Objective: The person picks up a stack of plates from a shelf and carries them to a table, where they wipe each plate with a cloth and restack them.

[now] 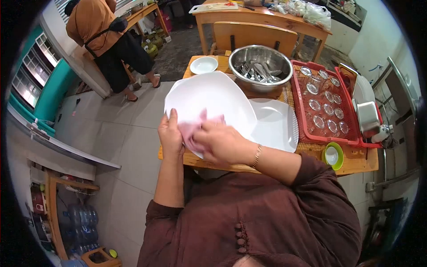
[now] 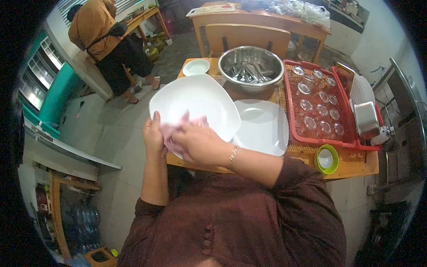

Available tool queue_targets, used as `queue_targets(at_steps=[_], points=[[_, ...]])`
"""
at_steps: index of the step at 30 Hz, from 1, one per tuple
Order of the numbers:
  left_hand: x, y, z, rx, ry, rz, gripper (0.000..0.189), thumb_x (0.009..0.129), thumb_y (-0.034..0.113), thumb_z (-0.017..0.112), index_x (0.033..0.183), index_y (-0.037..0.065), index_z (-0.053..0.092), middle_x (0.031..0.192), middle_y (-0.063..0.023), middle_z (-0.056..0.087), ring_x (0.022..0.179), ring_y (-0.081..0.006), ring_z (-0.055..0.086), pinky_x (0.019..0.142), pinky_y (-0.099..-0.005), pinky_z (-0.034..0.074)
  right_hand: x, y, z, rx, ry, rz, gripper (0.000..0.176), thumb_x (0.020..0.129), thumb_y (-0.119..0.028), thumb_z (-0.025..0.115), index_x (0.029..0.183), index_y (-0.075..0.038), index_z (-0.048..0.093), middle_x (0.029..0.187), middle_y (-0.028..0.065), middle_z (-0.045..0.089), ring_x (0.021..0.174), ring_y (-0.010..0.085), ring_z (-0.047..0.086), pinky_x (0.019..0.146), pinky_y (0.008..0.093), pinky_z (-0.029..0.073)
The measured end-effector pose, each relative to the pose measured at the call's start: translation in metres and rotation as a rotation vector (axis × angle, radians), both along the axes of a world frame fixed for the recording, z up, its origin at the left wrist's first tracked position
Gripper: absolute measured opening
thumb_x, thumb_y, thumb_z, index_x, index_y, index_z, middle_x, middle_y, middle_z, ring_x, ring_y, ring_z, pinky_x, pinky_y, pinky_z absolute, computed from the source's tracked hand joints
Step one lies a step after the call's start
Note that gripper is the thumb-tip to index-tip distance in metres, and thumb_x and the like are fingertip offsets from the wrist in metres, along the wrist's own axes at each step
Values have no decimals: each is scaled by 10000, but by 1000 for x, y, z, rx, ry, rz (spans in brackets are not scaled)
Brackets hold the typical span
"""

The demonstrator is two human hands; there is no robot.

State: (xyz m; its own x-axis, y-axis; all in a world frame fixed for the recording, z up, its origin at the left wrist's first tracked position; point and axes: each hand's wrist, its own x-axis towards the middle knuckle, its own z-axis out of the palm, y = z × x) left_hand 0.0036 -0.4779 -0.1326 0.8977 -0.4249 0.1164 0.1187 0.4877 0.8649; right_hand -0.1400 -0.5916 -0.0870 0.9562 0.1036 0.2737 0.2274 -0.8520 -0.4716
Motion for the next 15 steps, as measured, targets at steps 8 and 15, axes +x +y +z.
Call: queue_targets(at_steps=[8, 15], points=[[-1, 30, 30, 206, -61, -117, 224, 973, 119, 510, 1095, -48, 597, 960, -106, 671, 818, -134, 641, 715, -272, 532, -32, -65, 67, -464, -67, -254, 159, 758, -197, 675, 906, -216, 732, 891, 83, 574, 847, 268, 571, 745, 391, 464], [-23, 20, 37, 262, -317, -174, 271, 964, 122, 543, 1186, -16, 616, 988, -53, 671, 829, -88, 612, 728, -231, 493, 15, -69, 68, -612, -492, -73, 108, 769, -157, 636, 872, -162, 668, 987, 61, 566, 958, 269, 572, 798, 422, 445]])
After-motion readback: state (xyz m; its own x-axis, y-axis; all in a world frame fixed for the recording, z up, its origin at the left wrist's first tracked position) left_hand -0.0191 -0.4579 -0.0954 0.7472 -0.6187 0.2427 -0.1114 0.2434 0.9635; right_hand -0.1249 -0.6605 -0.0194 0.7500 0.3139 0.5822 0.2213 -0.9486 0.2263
